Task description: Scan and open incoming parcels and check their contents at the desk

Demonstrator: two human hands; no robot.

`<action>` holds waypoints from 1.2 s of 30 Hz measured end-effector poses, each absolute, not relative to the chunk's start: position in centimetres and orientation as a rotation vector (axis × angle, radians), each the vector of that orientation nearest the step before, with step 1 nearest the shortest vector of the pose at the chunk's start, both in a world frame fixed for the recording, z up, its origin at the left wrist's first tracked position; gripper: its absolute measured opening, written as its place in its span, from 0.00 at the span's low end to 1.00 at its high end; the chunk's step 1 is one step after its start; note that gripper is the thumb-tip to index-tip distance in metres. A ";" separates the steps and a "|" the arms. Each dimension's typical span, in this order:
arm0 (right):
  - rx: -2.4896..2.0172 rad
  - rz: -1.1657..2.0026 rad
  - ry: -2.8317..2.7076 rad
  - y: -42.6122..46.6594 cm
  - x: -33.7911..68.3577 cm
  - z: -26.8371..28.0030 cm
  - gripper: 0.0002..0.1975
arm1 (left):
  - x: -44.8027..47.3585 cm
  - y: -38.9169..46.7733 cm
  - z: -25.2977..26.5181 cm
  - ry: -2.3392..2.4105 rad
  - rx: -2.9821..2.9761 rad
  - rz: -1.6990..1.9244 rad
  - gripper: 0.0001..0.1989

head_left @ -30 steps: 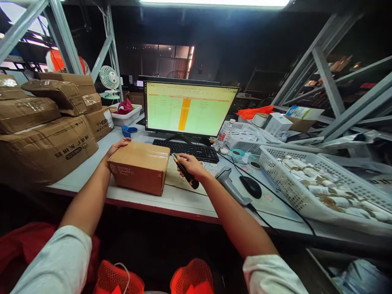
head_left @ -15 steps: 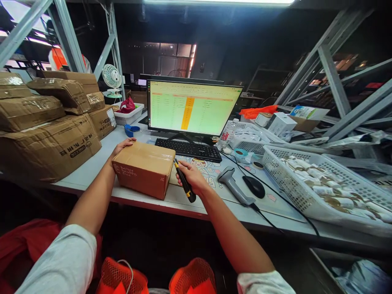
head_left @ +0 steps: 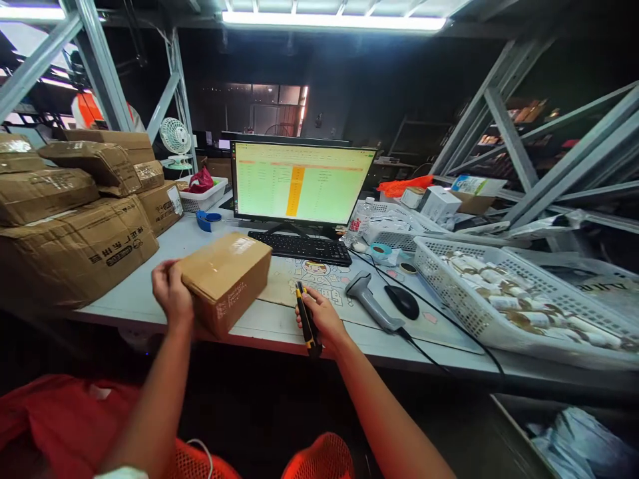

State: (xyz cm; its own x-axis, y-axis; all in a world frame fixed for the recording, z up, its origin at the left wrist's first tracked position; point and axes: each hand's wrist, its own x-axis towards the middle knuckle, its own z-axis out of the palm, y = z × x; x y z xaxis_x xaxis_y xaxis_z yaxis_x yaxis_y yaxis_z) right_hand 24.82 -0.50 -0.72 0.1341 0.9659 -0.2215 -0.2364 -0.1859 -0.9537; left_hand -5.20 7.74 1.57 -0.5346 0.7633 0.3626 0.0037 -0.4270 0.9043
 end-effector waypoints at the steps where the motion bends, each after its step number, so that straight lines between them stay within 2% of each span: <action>1: -1.266 1.321 -0.802 -0.4 25.2 -1.1 0.25 | -3.7 5.3 0.7 1.312 1.108 2.218 0.20; 2: -1.267 1.311 -0.791 -0.4 25.6 -1.3 0.25 | -2.0 2.7 -0.2 1.319 1.197 2.285 0.21; 4: -1.260 1.298 -0.788 -0.4 26.3 -1.5 0.26 | 1.0 -2.2 -1.7 1.306 1.415 2.171 0.27; 6: -1.260 1.283 -0.796 -0.6 27.0 -1.2 0.26 | 2.6 -5.9 -2.1 1.202 1.683 1.853 0.33; 8: -1.274 1.267 -0.819 -0.7 27.7 -0.6 0.27 | 2.0 -7.2 -0.7 0.949 1.878 1.510 0.30; 10: -1.287 1.256 -0.856 -0.9 28.2 0.0 0.29 | 0.0 -5.6 2.5 0.726 1.988 1.359 0.24; 11: -1.285 1.255 -0.875 -0.9 28.3 0.3 0.31 | -1.2 -3.9 4.4 0.726 2.057 1.441 0.20; 14: -1.247 1.261 -0.931 -0.8 28.0 1.2 0.34 | -3.7 3.1 8.7 0.885 2.305 1.470 0.22; 18: -1.190 1.300 -0.972 -0.4 26.6 2.4 0.35 | -4.2 9.5 7.2 0.997 2.473 1.106 0.25; 22: -1.164 1.319 -1.004 -0.1 25.2 3.2 0.33 | -4.0 9.7 3.9 1.047 2.649 1.166 0.34; 26: -1.195 1.279 -0.984 -0.5 24.2 3.6 0.33 | -3.2 8.5 3.6 1.207 2.746 1.177 0.39; 30: -1.191 1.318 -0.996 -2.1 23.3 3.6 0.32 | -2.1 8.1 3.7 1.336 2.797 1.202 0.41; 36: -1.127 1.462 -1.000 -5.0 22.2 2.7 0.41 | -1.9 8.2 2.9 1.316 2.899 1.313 0.37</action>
State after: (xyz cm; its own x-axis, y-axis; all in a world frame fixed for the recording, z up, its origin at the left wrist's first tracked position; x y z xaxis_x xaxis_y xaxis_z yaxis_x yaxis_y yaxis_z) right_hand 22.17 -4.96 2.73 -0.0709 0.9860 -0.1511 -0.2167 -0.1631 -0.9625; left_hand -1.86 8.16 2.94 0.4305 0.5151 0.7412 0.7424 -0.6691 0.0338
